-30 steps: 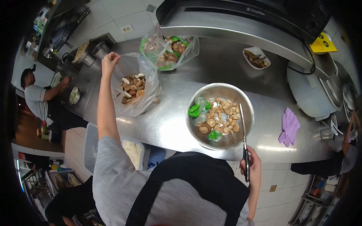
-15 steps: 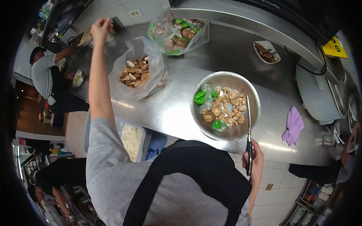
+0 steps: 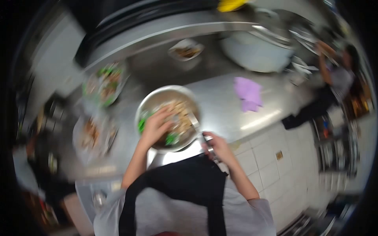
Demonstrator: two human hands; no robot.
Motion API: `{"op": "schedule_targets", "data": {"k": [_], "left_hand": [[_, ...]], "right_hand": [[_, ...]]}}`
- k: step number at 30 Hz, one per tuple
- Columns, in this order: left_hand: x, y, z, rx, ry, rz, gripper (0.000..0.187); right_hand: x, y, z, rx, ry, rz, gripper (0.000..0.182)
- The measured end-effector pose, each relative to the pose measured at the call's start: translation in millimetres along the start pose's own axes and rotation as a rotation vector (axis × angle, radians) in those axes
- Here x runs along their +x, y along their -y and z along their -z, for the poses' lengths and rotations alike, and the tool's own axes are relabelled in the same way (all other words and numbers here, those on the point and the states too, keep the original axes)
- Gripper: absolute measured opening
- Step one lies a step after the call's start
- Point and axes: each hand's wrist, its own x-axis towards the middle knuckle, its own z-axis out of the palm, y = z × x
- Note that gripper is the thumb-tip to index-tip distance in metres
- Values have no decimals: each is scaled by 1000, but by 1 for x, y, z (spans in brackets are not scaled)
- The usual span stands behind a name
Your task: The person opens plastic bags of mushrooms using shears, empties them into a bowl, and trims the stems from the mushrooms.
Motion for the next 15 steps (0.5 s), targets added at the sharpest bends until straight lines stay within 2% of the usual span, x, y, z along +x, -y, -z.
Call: {"op": "schedule_targets", "data": {"k": [2, 3, 5, 6, 7, 8, 9, 11, 12, 14, 15], "left_hand": [[-8, 4, 12, -25, -71, 48, 30], [-12, 8, 28, 95, -82, 119, 29], [-30, 28, 67, 206, -247, 141, 26], [-41, 25, 87, 250, -306, 230, 27], [-68, 63, 109, 282, -376, 287, 30], [-90, 76, 129, 215, -462, 397, 31], [-114, 88, 145, 282, -618, 466, 35], [-159, 101, 183, 858, -571, 461, 43], [-173, 98, 184, 854, -566, 465, 43], [-191, 92, 183, 1345, -481, 783, 47], [-193, 92, 185, 1343, -485, 787, 47]], "right_hand": [[0, 2, -1, 18, 42, -17, 43], [0, 3, 2, 43, 76, -20, 46], [-1, 9, 6, -51, 97, -8, 49], [-1, 8, 6, -92, 119, -3, 50], [-1, 4, 6, -152, 94, 70, 50], [-1, -1, 3, -208, 80, 132, 51], [-2, -2, 4, -173, 74, 114, 50], [-2, -2, 7, -138, 93, 52, 50], [-1, 1, 9, -147, 115, -13, 50], [4, 2, 11, -132, 116, 54, 50], [8, 3, 13, -116, 118, 126, 50]]}}
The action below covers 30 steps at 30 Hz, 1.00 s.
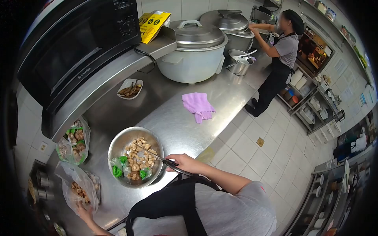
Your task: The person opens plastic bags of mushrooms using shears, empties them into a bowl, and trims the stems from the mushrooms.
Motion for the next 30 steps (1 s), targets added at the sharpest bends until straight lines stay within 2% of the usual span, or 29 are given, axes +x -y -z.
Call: {"op": "schedule_targets", "data": {"k": [2, 5, 6, 7, 8, 9, 10, 11, 13, 14, 15, 17, 19, 20, 22, 26, 28, 29, 30], "left_hand": [[5, 15, -2, -408, 224, 21, 45], [26, 38, -7, -462, 344, 95, 37], [26, 42, -7, -585, 180, -16, 27], [30, 53, -8, -480, 148, -5, 18], [34, 64, -12, -634, 27, 10, 17], [37, 69, 1, -611, -37, 120, 19], [43, 78, 14, -665, 41, 214, 24], [41, 68, 35, -613, -179, 269, 26], [39, 53, 82, -503, -400, 249, 24], [38, 49, 99, -558, -407, 263, 21], [37, 44, 109, -633, -453, 196, 16], [33, 34, 115, -981, -317, 106, 15], [33, 13, 118, -995, -129, 59, 15], [39, 8, 115, -989, -109, 57, 15], [47, 1, 99, -707, 27, -81, 17], [63, 34, 52, -667, -98, -33, 19], [68, 40, 48, -823, 388, 120, 20], [66, 39, 43, -821, 388, 124, 20], [65, 26, 52, -757, 649, 138, 17]], "right_hand": [[10, 4, 6, -56, 32, -5, 50], [19, 3, 4, -49, 74, 41, 50], [21, 5, 5, 4, 84, -8, 50], [24, 9, 5, 52, 115, -53, 50], [26, 13, 6, -22, 86, -14, 46], [30, 12, 7, 45, 136, -51, 45], [29, 16, 8, -32, 117, -66, 46], [31, 4, 8, 55, 112, -64, 48], [30, 9, 10, -30, 93, -121, 48], [29, 3, 9, 24, 49, -126, 49], [30, -14, 9, 40, -3, -120, 48], [30, -19, 10, 147, 33, -74, 54], [31, -6, 9, 145, 81, -83, 58], [33, -4, 10, 145, 92, -76, 61], [36, 0, 7, 127, 86, -68, 65], [36, 0, 8, 138, 72, -65, 73], [32, -3, 9, 153, 74, -76, 73], [31, -5, 8, 167, 62, -80, 73], [31, -7, 7, 183, 52, -84, 73]]}}
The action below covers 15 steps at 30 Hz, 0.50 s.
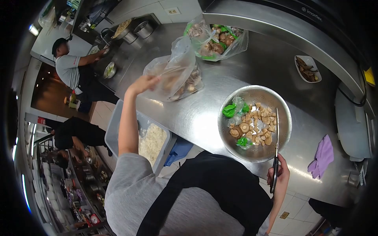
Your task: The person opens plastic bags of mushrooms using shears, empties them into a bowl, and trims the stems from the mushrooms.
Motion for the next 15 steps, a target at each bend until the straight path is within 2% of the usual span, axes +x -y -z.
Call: {"op": "schedule_targets", "data": {"k": [1, 5, 7, 10, 15], "left_hand": [[-4, -8, -1, 56, 221, 125, 13], [-15, -2, 26, -133, 285, -13, 8], [-27, -6, 45, -13, 87, -131, 10], [-46, -18, 65, 139, 32, -41, 11], [-61, -18, 75, 263, -26, -78, 12]], "right_hand": [[0, 1, -1, 2, 8, 0, 73], [-5, 4, -5, 5, 11, -12, 70], [-8, 3, -3, 14, 3, -4, 68], [-9, -2, -4, 1, -7, 23, 66], [-13, 0, -3, 7, 39, 27, 65]]}}
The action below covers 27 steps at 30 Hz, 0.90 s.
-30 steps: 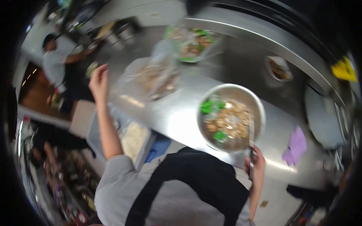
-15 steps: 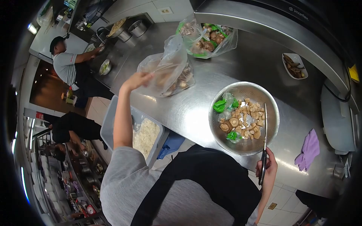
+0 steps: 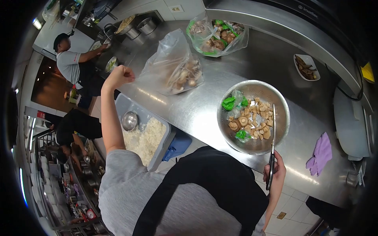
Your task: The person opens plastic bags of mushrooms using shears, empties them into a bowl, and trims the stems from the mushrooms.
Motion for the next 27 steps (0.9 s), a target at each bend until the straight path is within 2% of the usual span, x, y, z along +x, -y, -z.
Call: {"op": "schedule_targets", "data": {"k": [2, 3, 4, 5, 7, 8, 10, 11, 12, 13, 14, 15, 17, 21, 23, 24, 26, 27], "left_hand": [[-3, -7, 5, 227, -92, 53, 12], [-6, -11, 7, 132, -113, 42, 13], [-12, -21, 17, 227, -199, -79, 13], [-24, -43, 28, 325, -364, -121, 13], [-52, -79, 39, 96, -995, -163, 10], [-56, -70, 51, -25, -1180, -287, 10], [-64, -97, 44, -316, -1320, -379, 10], [-56, -116, 22, -379, -1244, -457, 10], [-50, -159, -13, -434, -1164, -532, 10], [-36, -183, -51, -364, -955, -689, 11], [-30, -206, -93, -553, -512, -759, 14], [-18, -235, -131, -405, -301, -847, 16], [17, -263, -218, -394, 120, -981, 19], [35, -260, -229, -313, 36, -928, 20], [37, -241, -214, -80, 443, -1002, 15], [33, -237, -224, -82, 455, -1011, 15], [27, -224, -247, -178, 296, -1249, 18], [28, -222, -247, -74, 289, -1219, 18]], "right_hand": [[-3, 1, 1, 16, 14, -25, 63], [-4, -1, 2, 20, 25, -29, 63], [-5, -3, 4, 25, 23, -37, 62], [-6, -1, 4, 55, 6, -35, 55], [-8, 2, 7, 60, 13, -13, 53], [-9, -1, 10, 95, 23, 11, 52], [-13, 8, 8, 43, -24, -1, 52], [-14, 6, 9, 72, -23, 7, 53], [-17, 5, 9, 76, -48, 1, 53], [-19, 4, 8, 80, -69, 0, 54], [-20, 3, 6, 83, -82, -1, 54], [-24, 4, 4, 102, -101, -13, 54], [-31, 2, 0, 77, -111, -23, 54], [-50, -3, -1, 69, -171, -62, 55], [-56, -4, -3, 149, -203, -124, 56], [-56, -5, -5, 153, -216, -131, 56], [-55, -5, -9, 164, -230, -149, 58], [-54, -6, -8, 164, -235, -150, 58]]}}
